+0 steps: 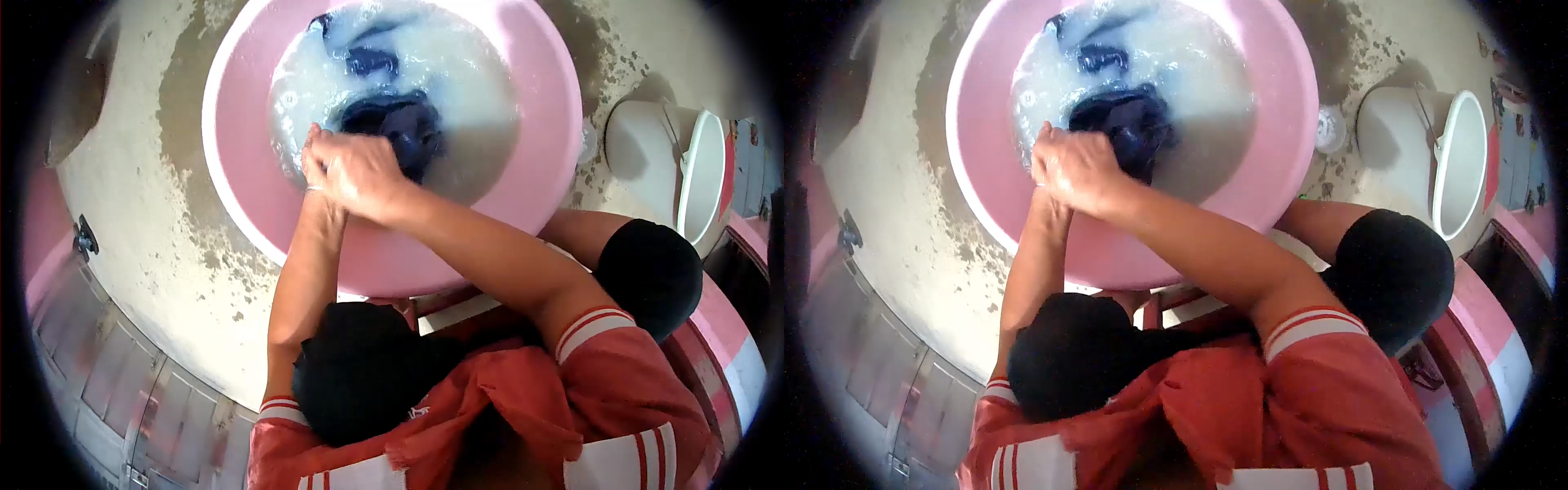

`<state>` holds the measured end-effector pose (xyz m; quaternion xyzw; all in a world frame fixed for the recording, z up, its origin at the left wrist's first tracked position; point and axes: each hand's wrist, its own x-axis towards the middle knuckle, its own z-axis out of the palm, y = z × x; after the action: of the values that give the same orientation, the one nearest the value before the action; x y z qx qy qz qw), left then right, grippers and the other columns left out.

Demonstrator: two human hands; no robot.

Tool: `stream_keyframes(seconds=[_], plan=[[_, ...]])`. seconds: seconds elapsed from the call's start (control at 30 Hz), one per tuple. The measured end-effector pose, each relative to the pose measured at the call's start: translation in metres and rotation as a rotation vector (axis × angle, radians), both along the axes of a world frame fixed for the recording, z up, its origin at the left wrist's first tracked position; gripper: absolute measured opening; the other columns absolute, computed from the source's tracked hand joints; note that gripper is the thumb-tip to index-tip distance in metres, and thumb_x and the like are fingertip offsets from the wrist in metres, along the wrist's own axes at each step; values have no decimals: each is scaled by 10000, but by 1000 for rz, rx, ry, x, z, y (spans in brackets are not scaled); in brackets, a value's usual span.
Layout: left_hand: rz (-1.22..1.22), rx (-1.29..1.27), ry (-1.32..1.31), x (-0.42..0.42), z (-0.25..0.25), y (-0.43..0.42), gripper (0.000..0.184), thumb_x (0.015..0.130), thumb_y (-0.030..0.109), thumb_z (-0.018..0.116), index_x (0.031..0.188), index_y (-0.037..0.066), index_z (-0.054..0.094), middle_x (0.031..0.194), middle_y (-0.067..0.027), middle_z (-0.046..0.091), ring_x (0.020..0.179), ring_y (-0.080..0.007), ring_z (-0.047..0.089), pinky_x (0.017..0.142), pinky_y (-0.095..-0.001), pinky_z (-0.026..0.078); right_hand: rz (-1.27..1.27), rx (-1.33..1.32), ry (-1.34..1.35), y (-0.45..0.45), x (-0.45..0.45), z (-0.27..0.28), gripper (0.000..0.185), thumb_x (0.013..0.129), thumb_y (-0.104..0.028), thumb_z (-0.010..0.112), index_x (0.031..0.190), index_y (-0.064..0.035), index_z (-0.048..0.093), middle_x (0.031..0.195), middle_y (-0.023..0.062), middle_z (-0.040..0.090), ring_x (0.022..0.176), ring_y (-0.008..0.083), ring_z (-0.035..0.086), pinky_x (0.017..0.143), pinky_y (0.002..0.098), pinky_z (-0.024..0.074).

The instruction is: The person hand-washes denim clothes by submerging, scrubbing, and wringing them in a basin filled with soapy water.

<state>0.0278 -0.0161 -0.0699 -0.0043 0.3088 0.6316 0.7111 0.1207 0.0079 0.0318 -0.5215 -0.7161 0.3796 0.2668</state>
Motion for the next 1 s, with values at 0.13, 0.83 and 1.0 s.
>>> stream_keyframes(seconds=[0.13, 0.83, 1.0], plan=[[14, -453, 304, 15, 34, 4, 290, 935, 260, 446, 1074, 38, 570, 1069, -97, 615, 964, -239, 584, 873, -375, 459, 18, -259, -349, 36, 6, -36, 287, 825, -302, 502, 745, -85, 673, 782, 162, 662, 754, 349, 647, 667, 458, 512], [-423, -474, 449, -34, 51, -17, 384, 808, 232, 733, 1044, -34, 587, 984, -91, 633, 893, -188, 628, 782, -319, 526, 117, -488, 15, 56, 135, -86, 485, 809, -380, 703, 1056, 24, 599, 1042, 149, 632, 990, 229, 586, 861, 355, 462], [-399, -507, 403, -28, 59, -22, 255, 807, 52, 701, 1032, -7, 599, 954, -68, 645, 846, -157, 628, 779, -271, 519, 121, -173, 194, 65, 106, -49, 219, 747, -166, 702, 821, -8, 570, 845, 105, 583, 779, 234, 548, 704, 363, 440]])
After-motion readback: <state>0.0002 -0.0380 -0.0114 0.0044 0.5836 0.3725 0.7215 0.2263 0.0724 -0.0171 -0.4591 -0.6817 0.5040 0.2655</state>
